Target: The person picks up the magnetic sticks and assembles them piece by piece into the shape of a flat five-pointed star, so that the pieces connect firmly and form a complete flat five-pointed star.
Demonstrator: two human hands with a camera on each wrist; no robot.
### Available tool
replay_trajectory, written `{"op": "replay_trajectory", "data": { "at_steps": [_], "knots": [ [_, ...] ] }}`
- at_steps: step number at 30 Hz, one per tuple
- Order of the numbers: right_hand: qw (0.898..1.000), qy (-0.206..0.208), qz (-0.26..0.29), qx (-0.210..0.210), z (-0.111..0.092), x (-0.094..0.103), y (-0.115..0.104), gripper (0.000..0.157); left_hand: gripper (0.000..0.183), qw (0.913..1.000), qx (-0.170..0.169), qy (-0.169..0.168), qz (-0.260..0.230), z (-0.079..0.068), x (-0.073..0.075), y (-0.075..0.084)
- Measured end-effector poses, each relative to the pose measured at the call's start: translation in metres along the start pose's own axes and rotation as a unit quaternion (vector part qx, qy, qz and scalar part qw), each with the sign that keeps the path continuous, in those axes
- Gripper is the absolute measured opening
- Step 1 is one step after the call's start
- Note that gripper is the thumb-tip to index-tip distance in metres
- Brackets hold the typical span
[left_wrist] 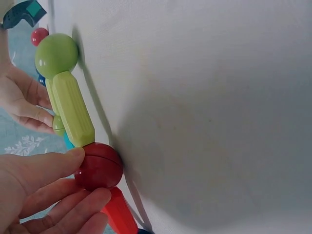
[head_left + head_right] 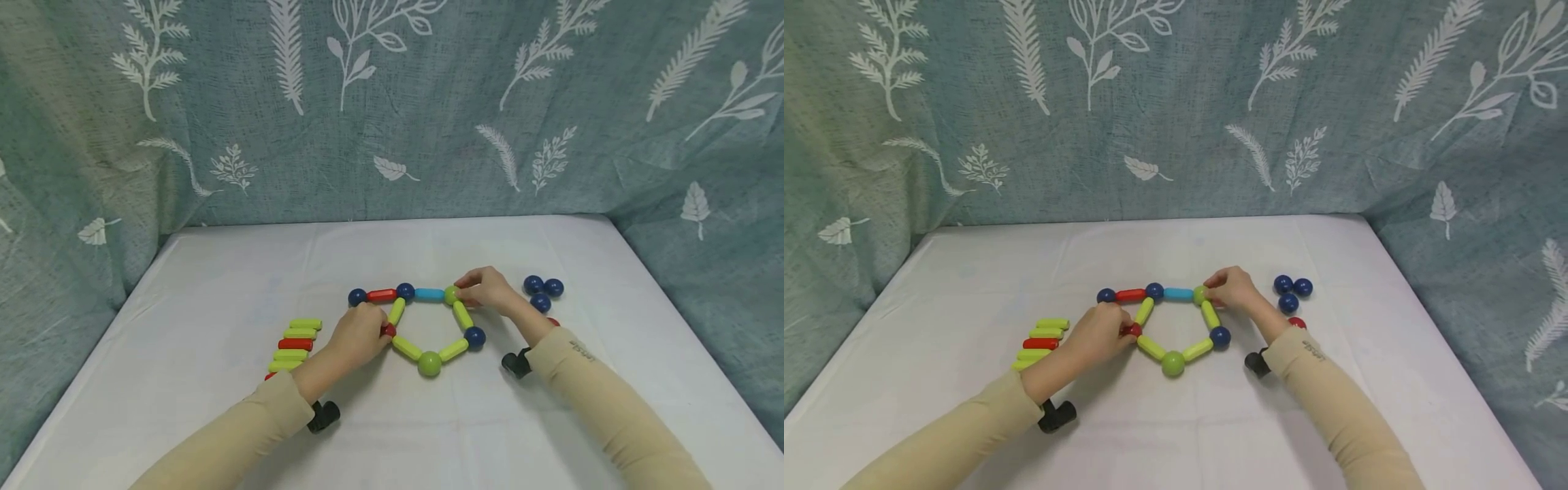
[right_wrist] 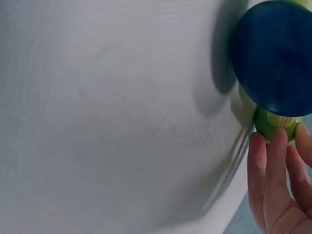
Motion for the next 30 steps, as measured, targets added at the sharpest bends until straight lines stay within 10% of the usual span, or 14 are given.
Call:
{"op": "replay_trajectory", "data": {
  "at_steps": [15, 22, 30],
  "knots": [
    [1.000, -0.009, 0.016, 0.006, 0.005, -0.004, -0.003, 0.023, 0.008, 0.9998, -0.002, 0.020, -0.007, -0.005, 0.002, -0.002],
    [0.999, -0.013, 0.033, 0.003, 0.003, -0.001, 0.000, 0.025, 0.016, 0.9991, -0.005, -0.043, -0.007, -0.009, 0.001, -0.005],
    [0.999, -0.016, 0.038, 0.007, 0.002, -0.003, -0.001, 0.025, 0.031, 0.9931, 0.071, -0.092, -0.016, -0.019, 0.026, -0.083]
  ]
}}
Point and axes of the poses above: each hand's wrist, its own z-axis towards the middle knuckle, its own x-axis out of the back of the hand, y = z × x, the point moved 10 cm from there along z, towards the middle knuckle, and after that the axes turned 8 degrees about z, right-handed, at the moved point
